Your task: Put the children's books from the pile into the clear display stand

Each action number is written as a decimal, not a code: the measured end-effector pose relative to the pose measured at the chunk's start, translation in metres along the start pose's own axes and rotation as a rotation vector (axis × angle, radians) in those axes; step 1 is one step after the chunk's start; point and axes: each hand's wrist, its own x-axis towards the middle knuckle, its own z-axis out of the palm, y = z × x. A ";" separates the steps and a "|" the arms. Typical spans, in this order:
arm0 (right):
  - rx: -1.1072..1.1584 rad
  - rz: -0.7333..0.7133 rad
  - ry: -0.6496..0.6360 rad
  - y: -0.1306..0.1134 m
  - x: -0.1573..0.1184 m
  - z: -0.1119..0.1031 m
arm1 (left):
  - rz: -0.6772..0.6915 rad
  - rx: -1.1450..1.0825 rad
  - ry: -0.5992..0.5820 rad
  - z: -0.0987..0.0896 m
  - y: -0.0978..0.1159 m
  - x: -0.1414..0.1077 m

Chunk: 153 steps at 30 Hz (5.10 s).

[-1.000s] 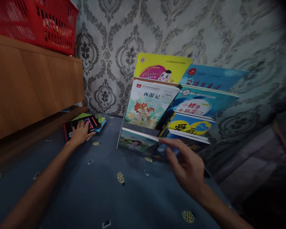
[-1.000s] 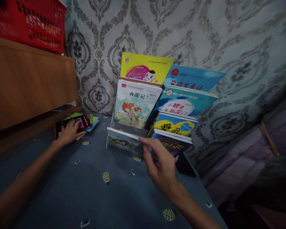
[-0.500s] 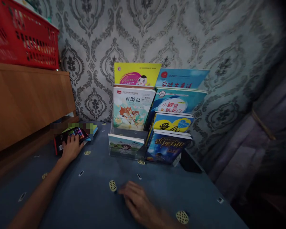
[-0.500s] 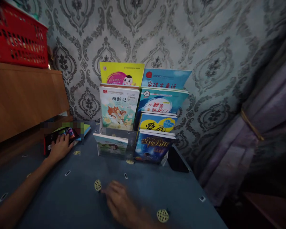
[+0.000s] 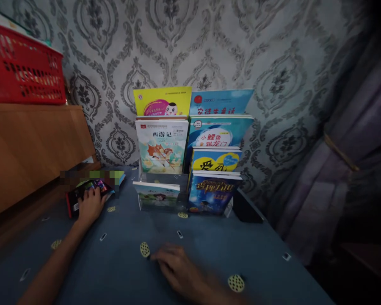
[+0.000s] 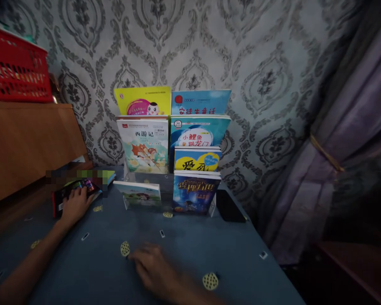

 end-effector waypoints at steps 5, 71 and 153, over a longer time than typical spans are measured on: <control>0.033 -0.035 -0.010 0.002 0.003 -0.003 | 0.031 0.071 -0.016 -0.007 0.001 -0.006; -0.029 -0.272 -0.264 -0.036 -0.006 -0.015 | 0.779 -0.197 -0.227 -0.088 0.047 -0.218; -0.342 0.166 -0.037 0.025 -0.050 -0.067 | 0.792 -0.559 -0.151 -0.081 0.178 -0.165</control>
